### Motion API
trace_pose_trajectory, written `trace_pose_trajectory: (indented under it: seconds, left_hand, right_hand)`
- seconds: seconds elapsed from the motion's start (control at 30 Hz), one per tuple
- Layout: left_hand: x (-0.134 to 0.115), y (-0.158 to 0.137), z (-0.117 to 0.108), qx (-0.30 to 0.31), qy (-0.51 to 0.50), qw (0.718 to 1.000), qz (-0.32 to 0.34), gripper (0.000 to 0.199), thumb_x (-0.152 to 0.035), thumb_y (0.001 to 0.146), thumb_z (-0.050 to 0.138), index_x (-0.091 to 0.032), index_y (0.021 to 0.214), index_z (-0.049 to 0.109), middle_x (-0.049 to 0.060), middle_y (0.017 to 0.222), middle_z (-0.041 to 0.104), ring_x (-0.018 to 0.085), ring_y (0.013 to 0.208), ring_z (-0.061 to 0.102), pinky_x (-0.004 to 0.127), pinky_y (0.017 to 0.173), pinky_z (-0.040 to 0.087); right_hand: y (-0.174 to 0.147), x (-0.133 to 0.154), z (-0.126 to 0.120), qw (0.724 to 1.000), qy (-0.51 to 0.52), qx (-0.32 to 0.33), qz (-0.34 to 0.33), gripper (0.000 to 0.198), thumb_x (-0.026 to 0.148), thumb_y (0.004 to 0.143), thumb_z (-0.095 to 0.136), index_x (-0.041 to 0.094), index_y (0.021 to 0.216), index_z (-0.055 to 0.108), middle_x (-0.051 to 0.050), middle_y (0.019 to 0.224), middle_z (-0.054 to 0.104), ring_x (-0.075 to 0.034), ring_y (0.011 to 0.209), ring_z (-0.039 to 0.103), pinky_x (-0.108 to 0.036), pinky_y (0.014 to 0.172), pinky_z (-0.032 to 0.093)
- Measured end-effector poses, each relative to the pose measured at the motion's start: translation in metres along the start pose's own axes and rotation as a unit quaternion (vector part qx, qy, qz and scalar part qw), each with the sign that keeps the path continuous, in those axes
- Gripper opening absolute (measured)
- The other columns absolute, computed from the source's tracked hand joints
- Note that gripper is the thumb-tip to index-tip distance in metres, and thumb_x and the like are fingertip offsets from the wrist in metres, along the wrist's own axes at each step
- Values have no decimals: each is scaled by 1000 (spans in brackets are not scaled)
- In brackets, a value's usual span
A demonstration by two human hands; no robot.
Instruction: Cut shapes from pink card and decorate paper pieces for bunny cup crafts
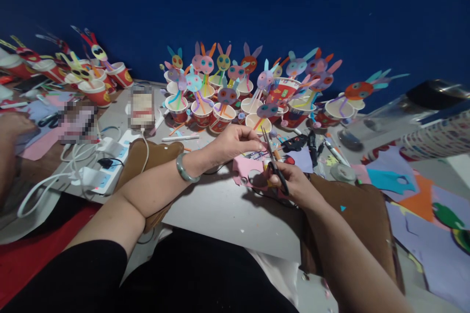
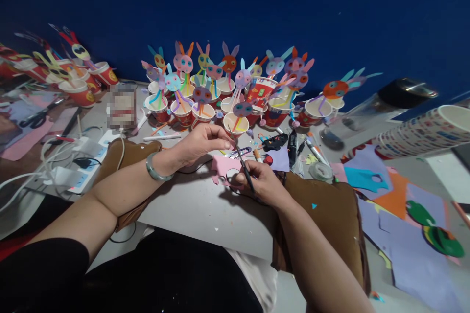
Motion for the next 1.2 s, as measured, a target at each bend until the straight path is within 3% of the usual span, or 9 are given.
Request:
trace_pose_trajectory:
  seconds: [0.33, 0.73, 1.2]
  left_hand:
    - [-6, -1, -1, 14, 36, 999, 9, 18, -26, 70, 77, -11, 71, 67, 2, 71, 66, 9, 68, 57, 24, 68, 44]
    - [-8, 1, -1, 26, 46, 999, 8, 15, -23, 67, 75, -11, 66, 67, 4, 74, 69, 10, 72, 61, 24, 68, 47]
    - [-10, 2, -3, 30, 71, 997, 14, 10, -21, 67, 71, -11, 67, 67, 5, 72, 70, 11, 69, 62, 24, 68, 49]
  right_hand:
    - [1, 3, 0, 1000, 0, 19, -12, 57, 71, 66, 73, 19, 61, 53, 2, 57, 49, -12, 57, 41, -26, 55, 32]
    - [-1, 1, -4, 1000, -4, 20, 23, 62, 75, 60, 75, 19, 57, 50, 2, 55, 50, -11, 55, 40, -25, 50, 32]
    - [-2, -3, -7, 999, -20, 16, 26, 56, 64, 63, 79, 20, 55, 44, 4, 55, 44, -11, 56, 37, -25, 52, 30]
Point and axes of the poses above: each hand's wrist, its own y-axis towards the middle knuckle, its own z-axis out of the palm, x = y × z, the point moved 10 cm from there along y, towards the middle knuckle
